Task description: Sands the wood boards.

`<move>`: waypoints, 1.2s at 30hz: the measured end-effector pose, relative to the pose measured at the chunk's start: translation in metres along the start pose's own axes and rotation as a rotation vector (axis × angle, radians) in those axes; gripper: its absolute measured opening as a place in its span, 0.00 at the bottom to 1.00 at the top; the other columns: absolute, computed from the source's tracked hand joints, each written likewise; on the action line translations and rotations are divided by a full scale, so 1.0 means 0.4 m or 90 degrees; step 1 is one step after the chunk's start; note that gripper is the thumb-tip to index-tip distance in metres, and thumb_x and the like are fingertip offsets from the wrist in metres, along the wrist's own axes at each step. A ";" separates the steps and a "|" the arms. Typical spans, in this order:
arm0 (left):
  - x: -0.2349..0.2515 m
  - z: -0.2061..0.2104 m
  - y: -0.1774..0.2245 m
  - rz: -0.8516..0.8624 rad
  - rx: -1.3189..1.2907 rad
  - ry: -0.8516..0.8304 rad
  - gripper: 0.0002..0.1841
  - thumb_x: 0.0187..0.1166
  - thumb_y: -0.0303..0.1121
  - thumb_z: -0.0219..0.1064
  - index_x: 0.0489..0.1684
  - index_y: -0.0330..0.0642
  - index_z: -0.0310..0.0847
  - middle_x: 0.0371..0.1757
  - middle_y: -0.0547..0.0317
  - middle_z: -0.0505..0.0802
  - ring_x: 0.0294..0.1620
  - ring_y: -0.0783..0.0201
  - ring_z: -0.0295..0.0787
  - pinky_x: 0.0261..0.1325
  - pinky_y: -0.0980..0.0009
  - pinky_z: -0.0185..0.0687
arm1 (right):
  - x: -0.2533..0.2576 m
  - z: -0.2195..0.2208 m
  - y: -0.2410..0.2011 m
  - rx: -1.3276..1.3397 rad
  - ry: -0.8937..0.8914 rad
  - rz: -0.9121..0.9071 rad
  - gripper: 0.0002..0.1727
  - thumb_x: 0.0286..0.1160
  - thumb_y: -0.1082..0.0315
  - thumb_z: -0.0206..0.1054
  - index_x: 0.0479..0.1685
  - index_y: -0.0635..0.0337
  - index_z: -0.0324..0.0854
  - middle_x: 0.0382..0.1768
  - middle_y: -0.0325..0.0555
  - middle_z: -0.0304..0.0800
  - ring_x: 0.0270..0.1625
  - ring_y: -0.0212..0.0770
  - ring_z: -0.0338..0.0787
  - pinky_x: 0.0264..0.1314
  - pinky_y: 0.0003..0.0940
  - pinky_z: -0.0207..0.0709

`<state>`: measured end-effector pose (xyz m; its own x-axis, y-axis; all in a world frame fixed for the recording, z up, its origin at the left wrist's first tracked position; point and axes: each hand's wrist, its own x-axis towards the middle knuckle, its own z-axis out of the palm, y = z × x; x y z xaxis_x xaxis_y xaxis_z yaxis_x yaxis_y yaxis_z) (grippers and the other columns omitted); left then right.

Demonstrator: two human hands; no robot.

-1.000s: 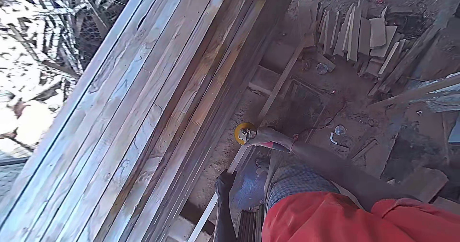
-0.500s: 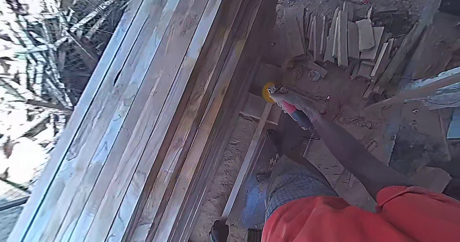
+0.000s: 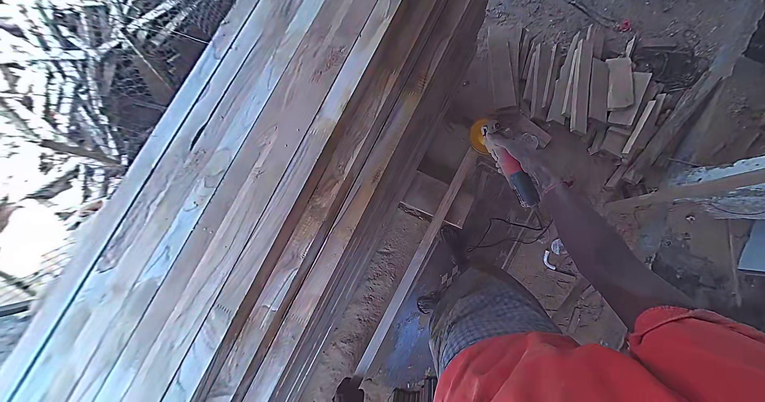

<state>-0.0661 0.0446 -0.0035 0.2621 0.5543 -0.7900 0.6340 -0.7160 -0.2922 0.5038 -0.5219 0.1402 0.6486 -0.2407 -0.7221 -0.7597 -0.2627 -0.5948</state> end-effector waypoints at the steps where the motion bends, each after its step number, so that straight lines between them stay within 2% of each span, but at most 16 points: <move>1: -0.002 -0.008 0.023 0.002 -0.009 0.001 0.20 0.71 0.35 0.73 0.60 0.38 0.86 0.64 0.38 0.91 0.70 0.39 0.85 0.65 0.32 0.78 | -0.018 0.018 0.007 -0.015 -0.021 0.009 0.40 0.59 0.22 0.69 0.47 0.52 0.86 0.29 0.42 0.89 0.27 0.38 0.90 0.32 0.37 0.87; 3: -0.016 -0.029 0.107 -0.002 -0.022 0.019 0.19 0.72 0.36 0.73 0.59 0.39 0.86 0.64 0.39 0.91 0.70 0.40 0.85 0.66 0.32 0.77 | -0.062 0.056 0.025 -0.034 -0.063 0.010 0.38 0.61 0.24 0.71 0.46 0.53 0.86 0.29 0.42 0.88 0.26 0.38 0.89 0.30 0.37 0.87; 6: -0.066 -0.108 0.315 0.020 -0.074 0.044 0.21 0.71 0.37 0.72 0.63 0.42 0.85 0.67 0.42 0.90 0.74 0.41 0.82 0.70 0.28 0.70 | -0.088 0.130 0.078 -0.040 -0.126 -0.015 0.36 0.60 0.26 0.73 0.44 0.53 0.86 0.27 0.43 0.87 0.25 0.40 0.88 0.28 0.39 0.86; 9: -0.123 -0.191 0.500 0.201 -0.137 0.089 0.22 0.71 0.36 0.70 0.66 0.45 0.84 0.65 0.44 0.91 0.70 0.42 0.85 0.68 0.35 0.77 | -0.178 0.199 0.128 -0.059 -0.154 -0.024 0.38 0.57 0.25 0.74 0.46 0.53 0.87 0.28 0.44 0.88 0.25 0.40 0.88 0.28 0.40 0.87; 11: -0.156 -0.225 0.552 0.326 -0.205 0.150 0.21 0.77 0.40 0.68 0.68 0.47 0.85 0.63 0.47 0.93 0.68 0.45 0.88 0.69 0.39 0.81 | -0.299 0.250 0.163 -0.111 -0.150 -0.043 0.39 0.58 0.24 0.72 0.50 0.51 0.85 0.29 0.42 0.88 0.25 0.38 0.87 0.28 0.38 0.85; 13: -0.177 -0.217 0.523 0.370 -0.256 0.212 0.22 0.80 0.45 0.66 0.70 0.51 0.83 0.66 0.53 0.92 0.72 0.50 0.86 0.75 0.45 0.78 | -0.392 0.315 0.218 -0.166 -0.153 -0.058 0.39 0.59 0.23 0.69 0.51 0.49 0.85 0.31 0.41 0.87 0.26 0.37 0.86 0.29 0.37 0.83; 15: -0.160 -0.173 0.424 0.382 -0.279 0.270 0.24 0.82 0.52 0.63 0.70 0.49 0.83 0.69 0.55 0.91 0.75 0.52 0.83 0.78 0.48 0.75 | -0.463 0.410 0.255 -0.201 -0.169 -0.073 0.37 0.64 0.25 0.68 0.50 0.51 0.85 0.29 0.41 0.87 0.26 0.38 0.87 0.30 0.38 0.85; 17: -0.115 -0.085 0.281 0.359 -0.280 0.347 0.27 0.81 0.60 0.62 0.63 0.48 0.86 0.64 0.54 0.92 0.71 0.51 0.85 0.74 0.48 0.77 | -0.509 0.490 0.327 -0.226 -0.203 -0.084 0.38 0.62 0.23 0.68 0.46 0.51 0.85 0.27 0.40 0.86 0.25 0.38 0.87 0.29 0.39 0.85; 20: -0.031 0.097 -0.034 0.295 -0.255 0.413 0.34 0.78 0.68 0.60 0.57 0.45 0.87 0.60 0.50 0.92 0.67 0.48 0.86 0.71 0.47 0.77 | -0.581 0.626 0.482 -0.263 -0.252 -0.076 0.41 0.55 0.21 0.71 0.47 0.52 0.87 0.29 0.44 0.90 0.26 0.41 0.90 0.31 0.43 0.88; 22: 0.015 0.212 -0.256 0.242 -0.249 0.435 0.35 0.77 0.69 0.60 0.58 0.43 0.86 0.61 0.46 0.91 0.69 0.44 0.84 0.73 0.44 0.75 | -0.657 0.730 0.547 -0.322 -0.281 -0.090 0.41 0.54 0.21 0.71 0.46 0.52 0.87 0.30 0.43 0.91 0.27 0.40 0.91 0.33 0.41 0.89; 25: 0.056 0.362 -0.577 0.147 -0.219 0.418 0.39 0.77 0.68 0.62 0.66 0.38 0.83 0.68 0.39 0.88 0.74 0.39 0.81 0.82 0.41 0.65 | -0.770 0.899 0.659 -0.407 -0.361 -0.098 0.40 0.53 0.21 0.73 0.45 0.51 0.87 0.28 0.41 0.90 0.26 0.38 0.90 0.33 0.38 0.88; 27: 0.074 0.415 -0.722 0.090 -0.186 0.383 0.38 0.78 0.66 0.60 0.67 0.38 0.81 0.70 0.40 0.86 0.77 0.41 0.78 0.86 0.42 0.60 | -0.859 0.995 0.718 -0.469 -0.392 -0.110 0.42 0.49 0.20 0.75 0.43 0.51 0.87 0.26 0.40 0.89 0.25 0.36 0.88 0.32 0.38 0.86; 29: 0.086 0.445 -0.789 0.057 -0.177 0.362 0.41 0.79 0.68 0.59 0.70 0.35 0.79 0.73 0.37 0.84 0.80 0.40 0.76 0.88 0.41 0.56 | -0.947 1.079 0.753 -0.557 -0.421 -0.130 0.46 0.47 0.19 0.74 0.47 0.53 0.86 0.29 0.41 0.88 0.27 0.37 0.87 0.37 0.40 0.86; 32: 0.087 0.453 -0.794 0.023 -0.165 0.341 0.41 0.82 0.65 0.57 0.76 0.32 0.73 0.77 0.33 0.80 0.84 0.38 0.71 0.90 0.39 0.50 | -1.040 1.170 0.782 -0.648 -0.442 -0.168 0.50 0.45 0.15 0.71 0.50 0.54 0.86 0.36 0.44 0.90 0.34 0.40 0.89 0.45 0.47 0.85; 34: 0.094 0.460 -0.794 0.016 -0.165 0.340 0.42 0.82 0.64 0.56 0.78 0.31 0.71 0.79 0.32 0.79 0.85 0.37 0.70 0.90 0.39 0.50 | -1.048 1.189 0.796 -0.641 -0.436 -0.173 0.49 0.45 0.15 0.71 0.49 0.54 0.87 0.37 0.43 0.91 0.35 0.40 0.90 0.45 0.48 0.85; 36: 0.100 0.464 -0.798 0.013 -0.166 0.336 0.44 0.82 0.67 0.53 0.79 0.31 0.70 0.80 0.32 0.78 0.86 0.37 0.69 0.90 0.40 0.50 | -1.019 1.162 0.796 -0.577 -0.411 -0.153 0.47 0.45 0.18 0.74 0.48 0.54 0.87 0.35 0.44 0.91 0.33 0.40 0.90 0.43 0.47 0.86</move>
<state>-0.3929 0.2166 -0.0417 0.5597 0.7259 -0.3997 0.7659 -0.6373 -0.0850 -0.0240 -0.0732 0.0810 0.4288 0.3643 -0.8267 -0.1358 -0.8787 -0.4577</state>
